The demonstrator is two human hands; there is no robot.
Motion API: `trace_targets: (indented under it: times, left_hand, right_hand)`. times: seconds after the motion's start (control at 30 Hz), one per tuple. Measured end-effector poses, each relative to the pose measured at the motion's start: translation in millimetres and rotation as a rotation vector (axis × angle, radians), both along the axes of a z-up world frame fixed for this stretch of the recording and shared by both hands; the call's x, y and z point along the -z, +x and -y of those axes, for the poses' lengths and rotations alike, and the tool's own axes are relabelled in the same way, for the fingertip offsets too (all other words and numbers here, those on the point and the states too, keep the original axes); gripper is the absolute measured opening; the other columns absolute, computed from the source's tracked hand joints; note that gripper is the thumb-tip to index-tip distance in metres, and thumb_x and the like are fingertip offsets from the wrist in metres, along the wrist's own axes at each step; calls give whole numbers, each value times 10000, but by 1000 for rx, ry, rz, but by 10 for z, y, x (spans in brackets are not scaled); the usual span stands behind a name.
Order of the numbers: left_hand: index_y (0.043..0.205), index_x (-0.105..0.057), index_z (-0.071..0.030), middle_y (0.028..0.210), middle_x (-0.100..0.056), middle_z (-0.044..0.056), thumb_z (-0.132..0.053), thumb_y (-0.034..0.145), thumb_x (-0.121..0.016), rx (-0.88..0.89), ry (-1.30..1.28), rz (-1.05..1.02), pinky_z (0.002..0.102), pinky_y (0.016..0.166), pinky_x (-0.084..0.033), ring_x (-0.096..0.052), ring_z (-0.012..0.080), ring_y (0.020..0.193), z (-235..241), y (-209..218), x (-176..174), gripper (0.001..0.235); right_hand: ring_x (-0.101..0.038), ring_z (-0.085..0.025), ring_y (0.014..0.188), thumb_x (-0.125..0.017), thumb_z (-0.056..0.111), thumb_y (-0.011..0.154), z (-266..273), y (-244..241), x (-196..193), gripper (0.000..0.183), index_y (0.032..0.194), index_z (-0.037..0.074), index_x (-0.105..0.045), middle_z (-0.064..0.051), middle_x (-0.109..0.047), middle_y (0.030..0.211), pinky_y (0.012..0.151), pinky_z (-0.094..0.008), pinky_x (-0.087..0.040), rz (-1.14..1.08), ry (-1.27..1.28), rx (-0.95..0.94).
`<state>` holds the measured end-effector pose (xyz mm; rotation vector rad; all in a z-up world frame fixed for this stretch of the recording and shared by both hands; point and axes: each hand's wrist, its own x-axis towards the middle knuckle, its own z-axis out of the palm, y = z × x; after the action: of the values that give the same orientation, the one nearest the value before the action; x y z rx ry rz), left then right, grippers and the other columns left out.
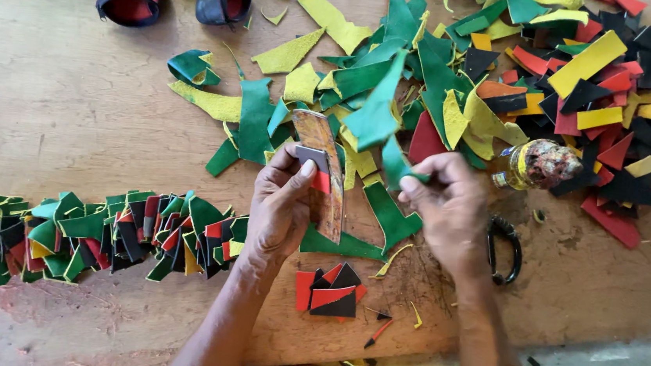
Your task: The person assembles small colored foam pieces into layered units using a wooden template and shears. They repeatedly pick up red, black, and green pieces, align them on the template, trim edges, and place finished units into a growing stack on the left.
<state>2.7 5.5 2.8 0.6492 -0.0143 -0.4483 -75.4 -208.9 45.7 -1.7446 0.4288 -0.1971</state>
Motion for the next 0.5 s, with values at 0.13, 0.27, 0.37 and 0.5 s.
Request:
trace_targets:
  times: [0.13, 0.27, 0.37, 0.5]
  left_hand:
    - [1139, -608, -12, 1078, -689, 52, -26, 1031, -650, -25, 55, 42, 274, 887, -534, -652, 105, 966, -43, 16, -12, 117]
    - [1115, -619, -24, 1017, -704, 40, -46, 1006, -660, -60, 130, 22, 273, 770, -547, -658, 100, 867, -60, 2, 5, 118]
    - [1108, -629, -23, 1012, -714, 42, -48, 999, -664, -78, 184, 45, 271, 787, -559, -662, 93, 870, -57, -17, 17, 117]
    - [1123, -642, -13, 1016, -714, 31, -64, 1010, -682, -92, 245, 91, 250, 801, -544, -642, 70, 885, -30, -38, 25, 130]
  right_hand:
    - [-678, -114, 836, -684, -51, 931, 110, 32, -89, 239, 1134, 22, -581, -39, -649, 1012, 757, -271, -607, 222, 275, -78]
    - [-680, -123, 835, -663, -31, 956, 152, -80, -60, 318, 1272, -14, -638, -56, -681, 1014, 755, -276, -599, 161, 261, -68]
    - [-707, -150, 807, -672, 13, 973, 184, -117, 24, 235, 1202, -37, -664, -95, -731, 988, 718, -299, -615, 116, 302, -10]
    - [-715, -169, 808, -692, 42, 979, 194, -122, 134, 209, 1168, -46, -676, -114, -740, 983, 711, -297, -599, 80, 299, -8]
